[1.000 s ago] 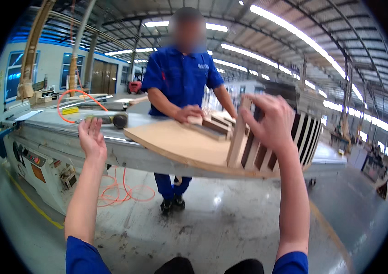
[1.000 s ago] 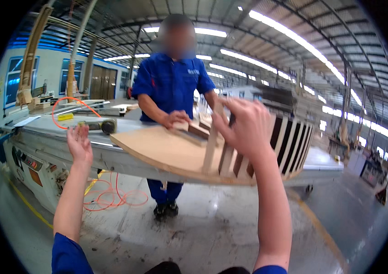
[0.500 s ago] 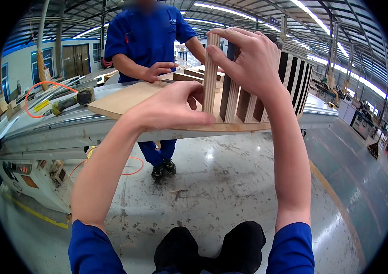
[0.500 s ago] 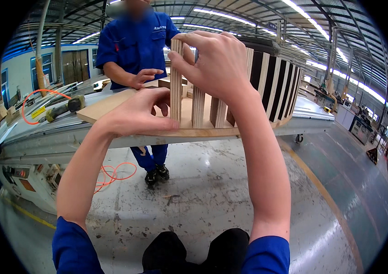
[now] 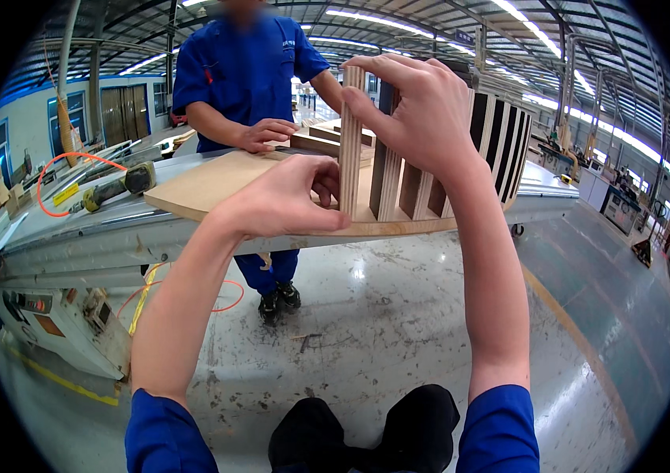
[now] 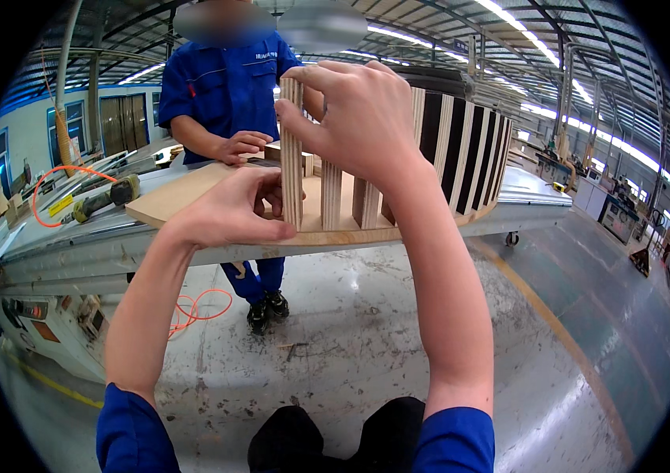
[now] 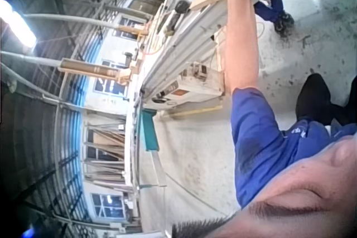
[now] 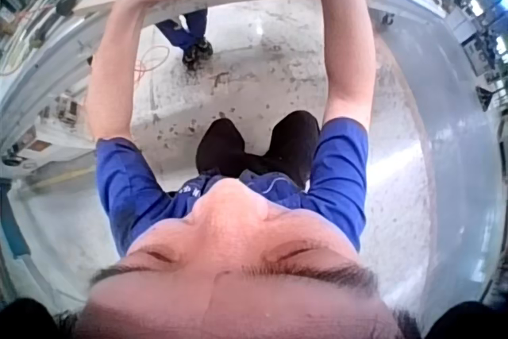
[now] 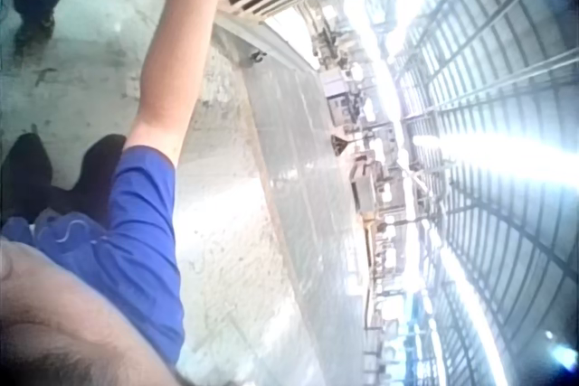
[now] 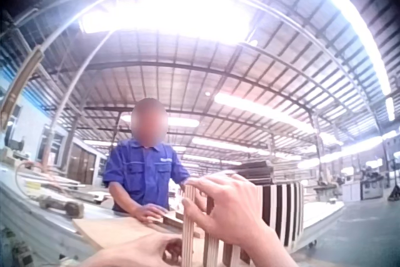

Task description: The person assembles a wooden furniture frame by attaching vertical slats to a curved base. They position each slat by hand and secure it using a pneumatic nail gun. A coworker assists by holding the base and handing over slats.

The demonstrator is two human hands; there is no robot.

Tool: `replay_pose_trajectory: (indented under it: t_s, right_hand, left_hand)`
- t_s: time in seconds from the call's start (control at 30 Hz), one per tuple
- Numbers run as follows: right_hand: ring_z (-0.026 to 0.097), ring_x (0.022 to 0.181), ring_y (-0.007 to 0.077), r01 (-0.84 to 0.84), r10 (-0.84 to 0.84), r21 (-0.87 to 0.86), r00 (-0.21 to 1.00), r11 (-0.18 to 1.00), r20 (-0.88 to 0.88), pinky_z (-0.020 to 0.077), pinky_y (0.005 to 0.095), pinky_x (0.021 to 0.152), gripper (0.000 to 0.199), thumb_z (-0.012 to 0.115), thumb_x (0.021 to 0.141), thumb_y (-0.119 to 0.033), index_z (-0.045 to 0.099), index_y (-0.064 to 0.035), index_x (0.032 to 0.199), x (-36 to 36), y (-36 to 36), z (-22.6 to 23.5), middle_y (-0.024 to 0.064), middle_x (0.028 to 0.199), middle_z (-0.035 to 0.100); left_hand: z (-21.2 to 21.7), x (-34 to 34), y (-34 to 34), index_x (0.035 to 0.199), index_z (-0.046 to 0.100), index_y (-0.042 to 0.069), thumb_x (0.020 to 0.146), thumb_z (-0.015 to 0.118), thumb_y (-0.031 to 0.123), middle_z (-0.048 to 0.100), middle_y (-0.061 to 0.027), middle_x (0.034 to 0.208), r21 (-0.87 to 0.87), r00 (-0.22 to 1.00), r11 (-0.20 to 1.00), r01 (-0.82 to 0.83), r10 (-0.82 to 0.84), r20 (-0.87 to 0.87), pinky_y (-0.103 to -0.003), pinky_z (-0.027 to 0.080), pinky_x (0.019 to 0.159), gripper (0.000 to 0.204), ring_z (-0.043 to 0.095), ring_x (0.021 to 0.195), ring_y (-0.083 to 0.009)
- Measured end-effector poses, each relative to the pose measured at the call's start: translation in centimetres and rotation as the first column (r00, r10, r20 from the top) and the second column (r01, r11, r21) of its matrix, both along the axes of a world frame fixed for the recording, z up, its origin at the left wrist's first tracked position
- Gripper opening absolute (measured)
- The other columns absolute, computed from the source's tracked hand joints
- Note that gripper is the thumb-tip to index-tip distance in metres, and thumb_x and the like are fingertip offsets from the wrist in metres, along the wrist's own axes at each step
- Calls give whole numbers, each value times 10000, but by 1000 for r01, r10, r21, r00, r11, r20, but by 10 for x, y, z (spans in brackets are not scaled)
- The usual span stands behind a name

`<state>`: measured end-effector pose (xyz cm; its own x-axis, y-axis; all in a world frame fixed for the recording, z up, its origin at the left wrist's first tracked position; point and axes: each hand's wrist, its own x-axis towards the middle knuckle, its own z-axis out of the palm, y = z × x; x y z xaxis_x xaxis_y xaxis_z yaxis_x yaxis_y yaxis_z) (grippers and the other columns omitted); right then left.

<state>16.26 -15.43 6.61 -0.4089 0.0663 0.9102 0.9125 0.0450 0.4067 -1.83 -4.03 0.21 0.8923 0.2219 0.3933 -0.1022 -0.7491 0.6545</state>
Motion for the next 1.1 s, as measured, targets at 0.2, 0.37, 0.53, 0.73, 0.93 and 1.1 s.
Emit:
replay_pose_trajectory:
  t_s: [0.2,0.37,0.53,0.73,0.93,1.1]
  right_hand:
    - [720,795,242,65,-67,-67,997,996,-38,538,403,823,359,737,901,-445,804,-191,1145,2,1,-3,34,925,778]
    - [697,785,221,97,-102,-128,994,987,-35,505,385,821,362,736,902,-420,789,-197,1182,2,-14,2,56,857,746]
    - [737,769,263,63,-69,-106,996,992,-50,537,405,764,416,741,917,-501,782,-198,1199,-7,-4,1,77,852,775]
    - [728,675,225,83,-91,-91,993,992,-80,555,381,683,438,731,921,-559,828,-170,1098,-3,-5,1,46,710,731]
    - [746,683,236,25,-27,-28,998,999,-58,587,382,705,366,777,864,-461,848,-135,1016,-4,-1,2,38,706,744]
    - [735,660,255,-57,57,12,998,998,-24,582,398,683,360,779,838,-428,848,-120,1013,0,4,3,59,687,733]
  left_hand:
    - [-3,-1,0,1234,641,-8,775,829,187,657,-7,1029,-56,998,997,51,-50,26,-276,510,850,533,578,927,-94]
    - [-7,11,1,1227,645,-16,783,822,197,670,-33,1038,47,989,992,116,-119,82,-300,511,865,523,603,950,-130]
    - [-6,-8,1,1244,654,5,771,837,200,640,-2,989,-27,997,999,40,-38,68,-275,500,804,543,567,895,-94]
    - [-3,3,-3,1266,633,6,778,848,193,612,25,981,-22,999,1000,-11,12,34,-234,483,763,565,535,864,-64]
    - [-2,-1,-3,1278,624,-1,792,854,193,616,25,995,-23,1000,1000,-9,9,26,-232,480,760,572,534,864,-60]
    - [-1,-2,-2,1283,617,-6,811,854,203,601,28,991,-43,998,999,-33,35,55,-226,469,731,568,527,852,-54]
